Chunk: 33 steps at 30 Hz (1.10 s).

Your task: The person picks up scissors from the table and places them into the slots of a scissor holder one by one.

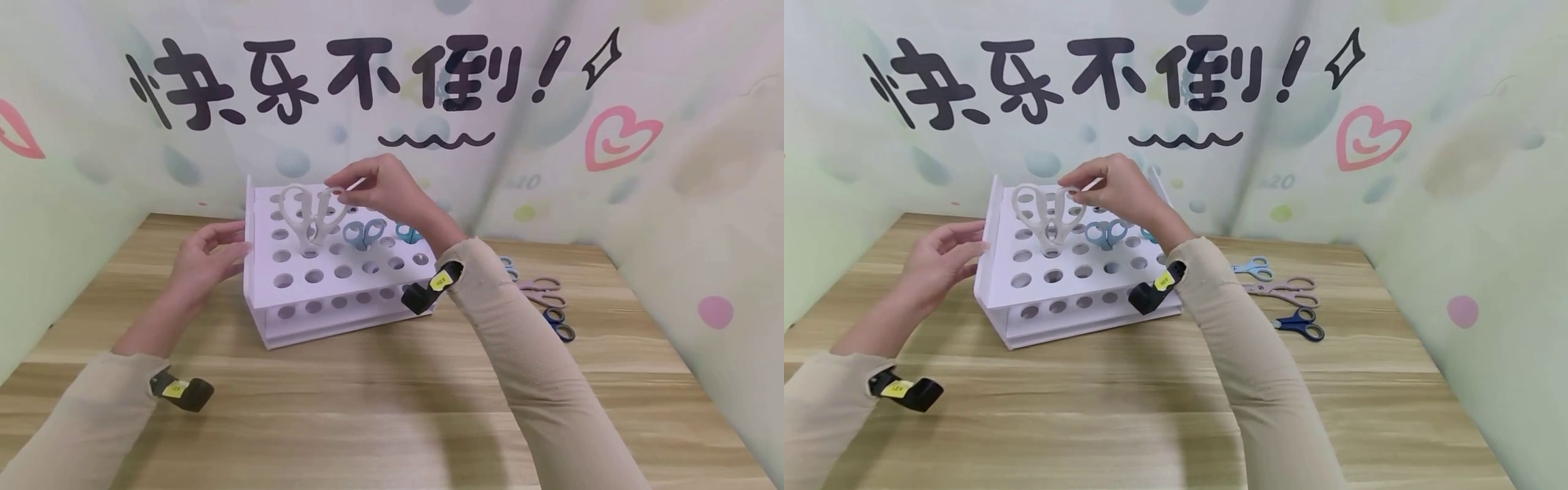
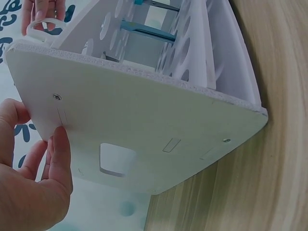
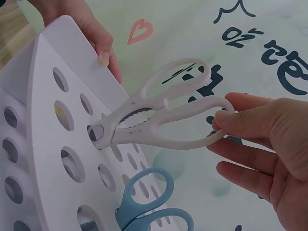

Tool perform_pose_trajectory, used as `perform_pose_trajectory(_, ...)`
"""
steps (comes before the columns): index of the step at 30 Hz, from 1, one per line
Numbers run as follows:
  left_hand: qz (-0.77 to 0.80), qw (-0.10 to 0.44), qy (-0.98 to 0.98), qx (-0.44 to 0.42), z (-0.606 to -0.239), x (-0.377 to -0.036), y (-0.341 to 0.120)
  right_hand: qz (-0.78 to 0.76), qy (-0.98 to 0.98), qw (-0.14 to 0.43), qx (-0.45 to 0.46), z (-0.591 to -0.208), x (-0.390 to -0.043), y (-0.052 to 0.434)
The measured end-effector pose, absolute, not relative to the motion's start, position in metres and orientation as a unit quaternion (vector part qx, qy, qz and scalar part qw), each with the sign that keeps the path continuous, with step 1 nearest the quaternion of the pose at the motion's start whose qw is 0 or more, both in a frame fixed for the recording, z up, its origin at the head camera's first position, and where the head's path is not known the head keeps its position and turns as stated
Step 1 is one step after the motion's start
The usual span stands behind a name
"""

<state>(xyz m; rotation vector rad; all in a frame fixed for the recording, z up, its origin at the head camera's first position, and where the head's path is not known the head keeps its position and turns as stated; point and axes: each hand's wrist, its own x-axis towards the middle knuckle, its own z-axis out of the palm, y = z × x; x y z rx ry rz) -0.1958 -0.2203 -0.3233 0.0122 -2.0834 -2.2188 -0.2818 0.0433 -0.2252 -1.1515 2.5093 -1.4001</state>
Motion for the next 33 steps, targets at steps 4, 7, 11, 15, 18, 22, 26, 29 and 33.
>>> perform_pose_trajectory(4,-0.728,0.049,-0.683,0.004,-0.322,-0.193,-0.221,-0.439,0.817,0.02,-0.372,-0.221,-0.281,0.042)
perform_pose_trajectory(7,-0.73,0.051,-0.682,0.002,-0.322,-0.193,-0.22,-0.433,0.819,0.019,-0.375,-0.218,-0.28,0.043)
perform_pose_trajectory(11,-0.732,0.054,-0.679,0.0,-0.322,-0.193,-0.22,-0.425,0.824,0.02,-0.373,-0.215,-0.279,0.045)
perform_pose_trajectory(15,-0.73,0.054,-0.681,0.0,-0.322,-0.193,-0.22,-0.424,0.827,0.018,-0.369,-0.212,-0.277,0.049)
perform_pose_trajectory(18,-0.73,0.053,-0.681,0.002,-0.323,-0.193,-0.219,-0.418,0.829,0.014,-0.372,-0.209,-0.277,0.053)
perform_pose_trajectory(22,-0.73,0.053,-0.681,0.002,-0.322,-0.192,-0.219,-0.408,0.835,0.008,-0.37,-0.204,-0.274,0.061)
perform_pose_trajectory(26,-0.733,0.055,-0.678,0.001,-0.321,-0.191,-0.218,-0.398,0.841,0.005,-0.366,-0.2,-0.273,0.071)
perform_pose_trajectory(29,-0.736,0.055,-0.674,-0.001,-0.321,-0.191,-0.217,-0.39,0.847,0.003,-0.363,-0.198,-0.271,0.079)
perform_pose_trajectory(33,-0.73,0.053,-0.681,0.004,-0.322,-0.191,-0.218,-0.376,0.856,0.001,-0.356,-0.198,-0.268,0.092)
